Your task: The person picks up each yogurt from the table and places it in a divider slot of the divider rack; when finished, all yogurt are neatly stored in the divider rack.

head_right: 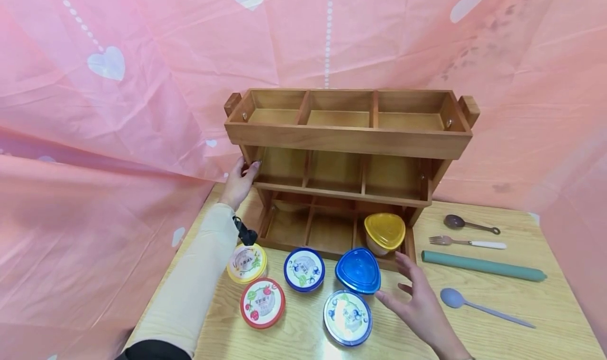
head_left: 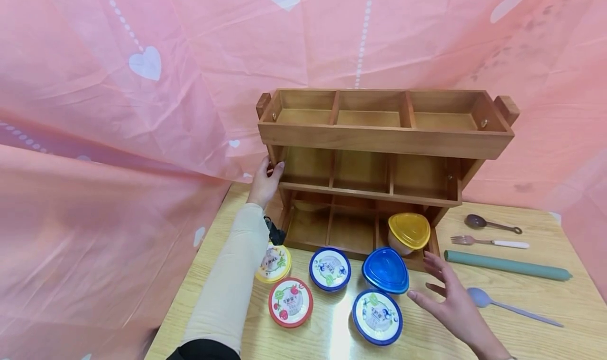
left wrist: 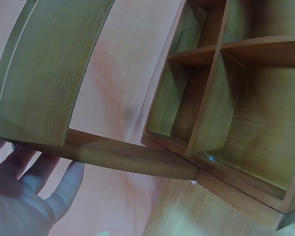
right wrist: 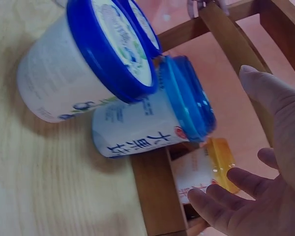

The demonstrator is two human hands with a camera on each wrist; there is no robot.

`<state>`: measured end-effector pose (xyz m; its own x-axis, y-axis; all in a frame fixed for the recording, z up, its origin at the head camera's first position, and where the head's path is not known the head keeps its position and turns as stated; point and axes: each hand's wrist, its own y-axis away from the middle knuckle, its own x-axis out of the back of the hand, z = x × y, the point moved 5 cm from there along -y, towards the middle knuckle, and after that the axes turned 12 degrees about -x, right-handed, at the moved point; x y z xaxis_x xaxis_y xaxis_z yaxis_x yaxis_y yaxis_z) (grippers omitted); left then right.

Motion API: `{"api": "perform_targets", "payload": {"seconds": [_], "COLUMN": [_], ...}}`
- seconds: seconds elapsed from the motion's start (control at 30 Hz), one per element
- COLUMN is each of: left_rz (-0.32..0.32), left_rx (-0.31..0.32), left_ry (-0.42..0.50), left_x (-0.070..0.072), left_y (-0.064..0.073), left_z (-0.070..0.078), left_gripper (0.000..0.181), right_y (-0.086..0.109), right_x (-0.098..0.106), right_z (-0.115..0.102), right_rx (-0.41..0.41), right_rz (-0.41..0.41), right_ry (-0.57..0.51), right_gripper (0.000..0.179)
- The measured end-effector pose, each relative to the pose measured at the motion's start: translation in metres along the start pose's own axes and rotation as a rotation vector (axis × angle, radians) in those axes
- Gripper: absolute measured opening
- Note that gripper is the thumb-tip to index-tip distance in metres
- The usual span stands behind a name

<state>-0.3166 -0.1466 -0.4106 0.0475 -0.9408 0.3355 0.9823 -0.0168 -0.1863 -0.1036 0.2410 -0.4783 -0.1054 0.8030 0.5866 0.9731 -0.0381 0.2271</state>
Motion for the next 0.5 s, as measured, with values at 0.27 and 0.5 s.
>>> {"api": "perform_targets", "payload": {"seconds": [0.27,0.5], "left_rz": [-0.004,-0.002], "left_rx": [0.008,0.013], "left_ry": [0.013,0.006], "left_x": [0.0,0.0], "left_y": [0.001,0.0], "left_z": [0.0,-0.001], "left_gripper": [0.054,0.053], "right_y": [-0.005,-0.01], "right_x": [-0.018,-0.027], "right_z": [0.001,0.0], "right_rx": [-0.049,-0.036], "right_rz": [-0.067,-0.086], "right_ry": [-0.025,-0.045], "right_gripper": [0.09,0.091]}}
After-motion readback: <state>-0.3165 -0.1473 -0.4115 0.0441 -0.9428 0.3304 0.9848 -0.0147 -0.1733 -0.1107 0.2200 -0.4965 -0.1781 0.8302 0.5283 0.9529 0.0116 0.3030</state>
